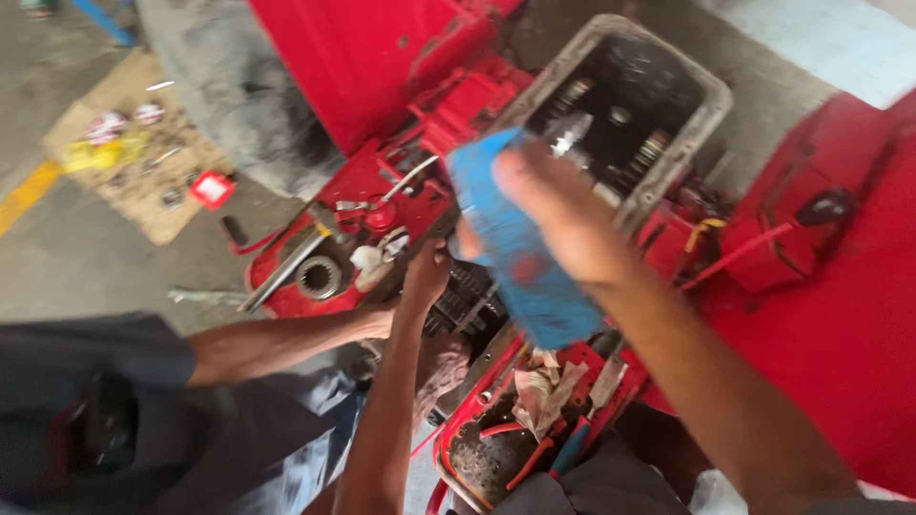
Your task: The person works on a red tractor gearbox, using a hammer and a metal rod to tap and adjust internal gears. They also use a rag to wipe parts and a small container to apply lubricant to the gears.
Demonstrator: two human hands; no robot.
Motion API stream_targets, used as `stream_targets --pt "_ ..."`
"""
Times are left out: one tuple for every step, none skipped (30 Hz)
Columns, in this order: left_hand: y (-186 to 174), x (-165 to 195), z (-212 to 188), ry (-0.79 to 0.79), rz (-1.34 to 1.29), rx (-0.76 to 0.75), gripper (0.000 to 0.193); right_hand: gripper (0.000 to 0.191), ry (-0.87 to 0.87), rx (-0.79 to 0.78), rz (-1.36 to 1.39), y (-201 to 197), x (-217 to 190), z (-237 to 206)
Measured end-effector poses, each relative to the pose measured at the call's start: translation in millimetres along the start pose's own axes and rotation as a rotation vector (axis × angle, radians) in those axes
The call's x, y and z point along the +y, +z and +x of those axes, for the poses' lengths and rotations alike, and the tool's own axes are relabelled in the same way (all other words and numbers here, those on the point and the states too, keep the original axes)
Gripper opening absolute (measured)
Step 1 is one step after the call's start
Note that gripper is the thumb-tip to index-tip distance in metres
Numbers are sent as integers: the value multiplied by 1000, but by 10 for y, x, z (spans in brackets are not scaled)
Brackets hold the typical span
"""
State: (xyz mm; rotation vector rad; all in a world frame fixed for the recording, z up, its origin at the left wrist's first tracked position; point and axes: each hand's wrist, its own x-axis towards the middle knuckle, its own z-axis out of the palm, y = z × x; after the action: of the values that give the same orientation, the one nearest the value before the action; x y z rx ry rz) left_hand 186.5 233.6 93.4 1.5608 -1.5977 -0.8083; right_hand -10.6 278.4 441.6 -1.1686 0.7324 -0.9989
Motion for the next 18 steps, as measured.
stream_targets --pt "123 -60 7 -106 -39 -131 36 43 2 101 56 -85 -148 -108" --pt "228 -80 49 -205 -72 -258 42 44 -7 196 113 -147 -280 -199" --pt "315 -46 67 -133 -118 -229 38 43 -43 398 125 -173 -380 -365" --pt "384 -7 102 -57 -167 -198 34 45 -93 592 55 -211 -481 -504" --pt "439 34 131 20 -217 -166 31 47 -325 517 -312 -270 -583 -620" --pt "470 68 162 -36 -144 -178 24 51 -540 432 -678 -319 -670 -756" --pt "483 92 175 -94 -69 -190 20 50 -504 434 -598 -360 -720 -881" --pt "470 120 201 -146 9 -196 21 49 -478 435 -516 -408 -759 -984" --pt "434 140 190 -81 78 -162 26 50 -442 433 -426 -447 -772 -1093" --pt "381 156 188 -12 149 -122 32 51 -414 426 -335 -494 -771 -1185" --pt "322 175 171 57 220 -75 38 53 -387 413 -243 -542 -766 -1271" --pt "254 193 137 73 193 -57 38 53 -359 414 -185 -567 -740 -1379" --pt "196 221 98 88 165 -34 39 55 -331 417 -127 -593 -714 -1486" --pt "142 257 61 102 142 -5 40 55 -310 432 -103 -580 -658 -1611" --pt "104 298 18 4 -31 -20 41 56 -302 432 -98 -604 -616 -1690" --pt "89 351 0 -86 -208 -33 43 58 -293 431 -94 -619 -576 -1768" --pt "88 398 -29 -186 -388 -49 46 58 -284 419 -112 -645 -551 -1836" --pt "103 444 -32 -201 -382 -48 45 59 -286 410 -114 -678 -531 -1886"
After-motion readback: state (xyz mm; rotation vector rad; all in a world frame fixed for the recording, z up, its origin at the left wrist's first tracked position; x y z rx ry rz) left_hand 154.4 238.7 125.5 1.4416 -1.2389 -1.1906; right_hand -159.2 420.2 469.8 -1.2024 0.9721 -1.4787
